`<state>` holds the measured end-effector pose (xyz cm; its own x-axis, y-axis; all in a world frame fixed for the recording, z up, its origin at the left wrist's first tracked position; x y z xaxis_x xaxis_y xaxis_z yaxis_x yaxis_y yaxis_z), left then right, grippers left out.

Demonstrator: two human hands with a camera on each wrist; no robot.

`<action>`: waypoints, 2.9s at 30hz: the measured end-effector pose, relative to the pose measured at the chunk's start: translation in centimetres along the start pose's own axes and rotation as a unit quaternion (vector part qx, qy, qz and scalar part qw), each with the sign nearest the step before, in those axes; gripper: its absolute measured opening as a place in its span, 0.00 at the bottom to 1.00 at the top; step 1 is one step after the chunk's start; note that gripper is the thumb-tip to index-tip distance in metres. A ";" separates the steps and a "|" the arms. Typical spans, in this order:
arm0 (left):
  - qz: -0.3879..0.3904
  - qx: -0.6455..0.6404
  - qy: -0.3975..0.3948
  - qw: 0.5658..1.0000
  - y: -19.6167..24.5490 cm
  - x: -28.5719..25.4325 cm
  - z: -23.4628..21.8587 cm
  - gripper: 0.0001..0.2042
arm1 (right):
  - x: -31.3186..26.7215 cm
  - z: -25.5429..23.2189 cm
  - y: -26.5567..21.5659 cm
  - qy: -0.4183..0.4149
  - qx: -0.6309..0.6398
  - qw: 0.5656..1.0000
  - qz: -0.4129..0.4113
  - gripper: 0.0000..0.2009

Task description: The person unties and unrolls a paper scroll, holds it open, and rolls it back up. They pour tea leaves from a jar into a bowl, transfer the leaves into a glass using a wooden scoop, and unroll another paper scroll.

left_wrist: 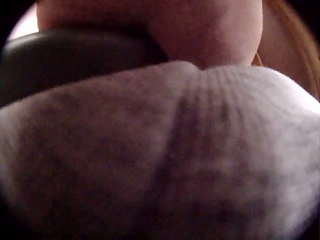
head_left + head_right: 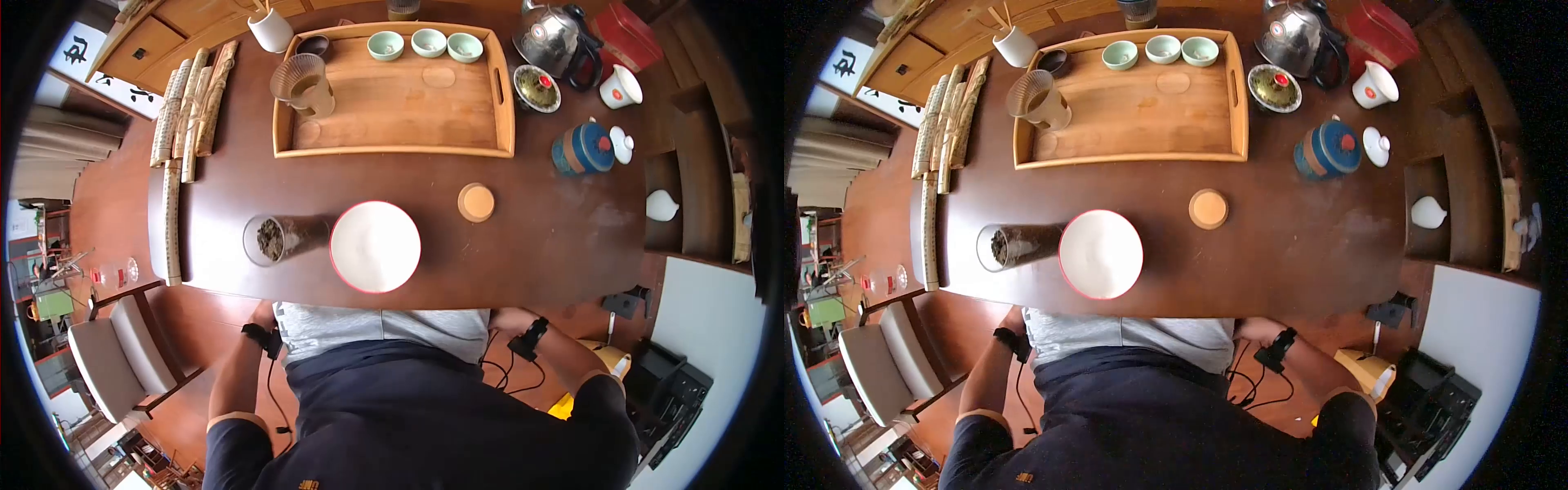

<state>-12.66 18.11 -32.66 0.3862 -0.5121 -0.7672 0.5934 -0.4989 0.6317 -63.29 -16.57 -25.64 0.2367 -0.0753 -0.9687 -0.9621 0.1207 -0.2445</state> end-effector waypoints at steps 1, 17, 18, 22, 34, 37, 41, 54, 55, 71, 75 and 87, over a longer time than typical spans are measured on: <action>0.001 0.009 -0.001 1.000 1.2 -0.5 1.2 0.20 | -0.7 0.0 -1.3 0.005 0.085 0.990 -0.113 0.15; 0.057 0.087 -0.132 0.986 5.4 -0.3 6.4 0.19 | 2.0 0.3 0.9 0.022 0.146 0.985 -0.091 0.29; 0.053 0.073 -0.126 0.988 6.4 -1.3 7.5 0.19 | 0.3 0.3 -0.4 0.029 0.157 0.985 -0.072 0.27; 0.059 0.082 -0.129 0.986 6.5 -1.3 7.5 0.19 | 0.1 -0.6 -0.4 0.061 0.113 0.991 -0.041 0.23; 0.061 0.121 -0.164 0.977 5.7 0.0 7.0 0.23 | -0.8 -0.2 -1.1 0.107 0.126 0.985 -0.043 0.21; 0.060 0.096 -0.154 0.982 5.1 0.5 6.0 0.23 | -1.3 -0.7 -1.2 0.148 0.169 0.971 -0.085 0.21; 0.084 0.214 -0.086 0.969 9.3 -2.7 5.7 0.22 | -6.8 -2.4 -3.4 0.188 0.121 0.974 -0.046 0.16; 0.390 0.224 -0.279 0.849 24.6 -20.8 22.9 0.16 | -26.8 -8.0 -23.7 -0.025 0.392 0.699 -0.597 0.11; 0.415 0.215 -0.291 0.834 24.8 -21.0 24.9 0.15 | -24.8 -10.3 -24.4 -0.037 0.459 0.661 -0.593 0.10; 0.499 -0.053 -0.104 0.859 29.4 -13.4 20.7 0.09 | -21.1 -12.4 -26.2 0.607 -0.118 0.767 -0.170 0.18; 0.488 -0.063 -0.077 0.867 28.8 -11.9 20.9 0.08 | -21.5 -13.0 -25.1 0.615 -0.133 0.760 -0.161 0.28; 0.514 0.044 -0.258 0.817 30.0 -20.1 31.9 0.11 | -23.3 -11.3 -33.5 -0.153 0.511 0.651 -0.539 0.12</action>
<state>-25.15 -8.82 5.27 0.2867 -0.9072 0.3079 0.0816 0.3433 0.9357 -38.15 -30.07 5.65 0.8669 -0.4801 -0.1339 0.3428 0.7693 -0.5392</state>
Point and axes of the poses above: each hand's wrist, its own x-axis towards the middle knuckle, its own z-axis out of the palm, y = z × x, the point moved 9 cm from there along x, towards the middle knuckle, and after that the axes turned 12 degrees about z, right-handed, at the moved point
